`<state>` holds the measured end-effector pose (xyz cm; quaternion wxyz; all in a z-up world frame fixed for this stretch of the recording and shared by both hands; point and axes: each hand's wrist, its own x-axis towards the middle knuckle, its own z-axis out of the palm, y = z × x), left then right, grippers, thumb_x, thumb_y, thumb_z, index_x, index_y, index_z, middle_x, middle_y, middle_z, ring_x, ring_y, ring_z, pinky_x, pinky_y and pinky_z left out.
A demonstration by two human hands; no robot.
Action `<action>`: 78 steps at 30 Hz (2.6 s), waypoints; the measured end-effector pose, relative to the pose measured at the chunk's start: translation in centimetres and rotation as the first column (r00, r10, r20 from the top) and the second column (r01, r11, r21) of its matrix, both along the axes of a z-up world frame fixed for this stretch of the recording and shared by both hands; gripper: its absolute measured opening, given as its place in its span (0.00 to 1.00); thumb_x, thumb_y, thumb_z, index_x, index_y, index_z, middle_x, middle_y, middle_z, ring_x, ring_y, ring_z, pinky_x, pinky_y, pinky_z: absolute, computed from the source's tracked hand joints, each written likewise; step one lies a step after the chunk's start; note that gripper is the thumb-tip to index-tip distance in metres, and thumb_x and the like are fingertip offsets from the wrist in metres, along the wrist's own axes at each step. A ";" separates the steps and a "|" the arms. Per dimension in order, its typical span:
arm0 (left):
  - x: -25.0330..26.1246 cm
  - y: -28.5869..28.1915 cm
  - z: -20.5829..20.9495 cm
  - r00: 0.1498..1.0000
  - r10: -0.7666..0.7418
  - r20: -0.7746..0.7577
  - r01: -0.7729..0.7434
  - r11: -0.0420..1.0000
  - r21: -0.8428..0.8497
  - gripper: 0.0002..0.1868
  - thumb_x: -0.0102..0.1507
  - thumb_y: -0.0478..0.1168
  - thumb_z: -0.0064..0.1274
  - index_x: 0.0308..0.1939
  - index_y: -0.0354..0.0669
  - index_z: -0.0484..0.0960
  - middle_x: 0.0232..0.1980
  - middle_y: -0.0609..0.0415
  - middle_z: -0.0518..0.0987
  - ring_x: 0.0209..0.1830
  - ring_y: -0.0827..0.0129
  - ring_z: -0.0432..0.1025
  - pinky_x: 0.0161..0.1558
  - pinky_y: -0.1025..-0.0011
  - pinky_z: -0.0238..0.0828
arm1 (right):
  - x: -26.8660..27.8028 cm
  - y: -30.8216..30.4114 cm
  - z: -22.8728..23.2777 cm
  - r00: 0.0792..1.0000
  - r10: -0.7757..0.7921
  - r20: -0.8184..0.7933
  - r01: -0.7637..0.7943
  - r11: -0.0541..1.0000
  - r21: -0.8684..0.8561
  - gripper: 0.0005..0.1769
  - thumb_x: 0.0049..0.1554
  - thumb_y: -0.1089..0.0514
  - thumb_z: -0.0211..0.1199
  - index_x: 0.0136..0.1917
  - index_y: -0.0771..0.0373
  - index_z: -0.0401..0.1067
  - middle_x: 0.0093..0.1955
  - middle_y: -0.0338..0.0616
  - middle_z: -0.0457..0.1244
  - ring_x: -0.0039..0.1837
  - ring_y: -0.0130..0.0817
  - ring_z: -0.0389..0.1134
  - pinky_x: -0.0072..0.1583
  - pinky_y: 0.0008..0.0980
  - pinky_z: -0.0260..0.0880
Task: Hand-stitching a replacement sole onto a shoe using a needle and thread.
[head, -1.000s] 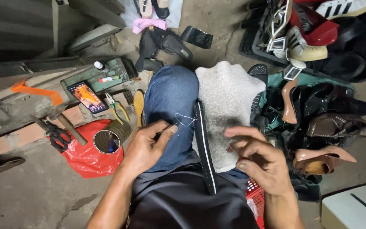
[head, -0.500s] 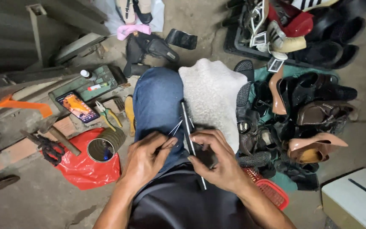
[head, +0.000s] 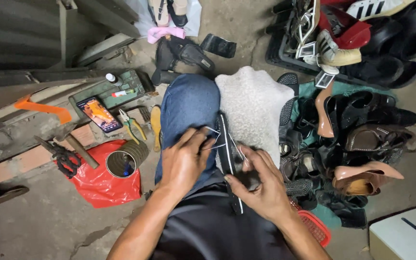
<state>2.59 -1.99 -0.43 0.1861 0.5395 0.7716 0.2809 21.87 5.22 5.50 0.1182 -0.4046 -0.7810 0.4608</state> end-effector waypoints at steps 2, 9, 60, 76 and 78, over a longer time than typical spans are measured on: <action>0.2 0.9 0.0 0.999 -0.011 0.048 0.010 0.999 0.038 0.14 0.67 0.43 0.58 0.55 0.44 0.84 0.50 0.55 0.82 0.40 0.59 0.80 0.35 0.60 0.77 | 0.2 -0.1 -0.2 1.000 -0.005 0.031 0.004 1.000 0.007 0.35 0.54 0.53 0.72 0.71 0.64 0.66 0.44 0.36 0.60 0.48 0.29 0.64 0.58 0.28 0.67; -1.1 1.4 1.9 0.900 -0.041 0.433 0.079 0.994 -0.072 0.05 0.61 0.36 0.54 0.41 0.49 0.78 0.38 0.58 0.75 0.37 0.60 0.74 0.38 0.62 0.67 | 0.0 0.1 0.1 0.977 -0.010 0.214 0.026 0.997 -0.069 0.32 0.53 0.47 0.68 0.69 0.58 0.69 0.40 0.32 0.59 0.27 0.23 0.53 0.26 0.23 0.59; -0.2 0.2 -0.3 0.922 -0.261 0.285 0.213 0.959 0.187 0.25 0.54 0.22 0.49 0.56 0.38 0.78 0.32 0.58 0.74 0.27 0.63 0.71 0.29 0.62 0.68 | 4.6 -2.3 -3.1 0.952 -0.259 -0.161 0.210 0.940 -0.270 0.07 0.66 0.57 0.54 0.48 0.62 0.68 0.37 0.37 0.61 0.39 0.25 0.62 0.44 0.25 0.66; 1.9 0.1 1.1 0.869 -0.158 0.469 0.091 0.983 0.161 0.17 0.65 0.31 0.51 0.59 0.36 0.76 0.53 0.46 0.83 0.47 0.52 0.80 0.46 0.57 0.76 | 3.4 -1.7 -5.7 0.999 0.039 0.011 -0.041 0.947 0.320 0.66 0.43 0.29 0.71 0.78 0.71 0.48 0.77 0.62 0.55 0.79 0.57 0.57 0.77 0.50 0.60; 2.3 0.1 0.7 0.889 -0.181 0.422 0.124 0.980 0.158 0.19 0.66 0.35 0.52 0.62 0.40 0.77 0.56 0.50 0.84 0.57 0.53 0.78 0.57 0.58 0.75 | 3.0 -1.7 -4.7 0.983 -0.165 -0.076 0.179 0.952 0.249 0.37 0.60 0.49 0.62 0.75 0.70 0.56 0.74 0.56 0.58 0.76 0.44 0.61 0.78 0.37 0.58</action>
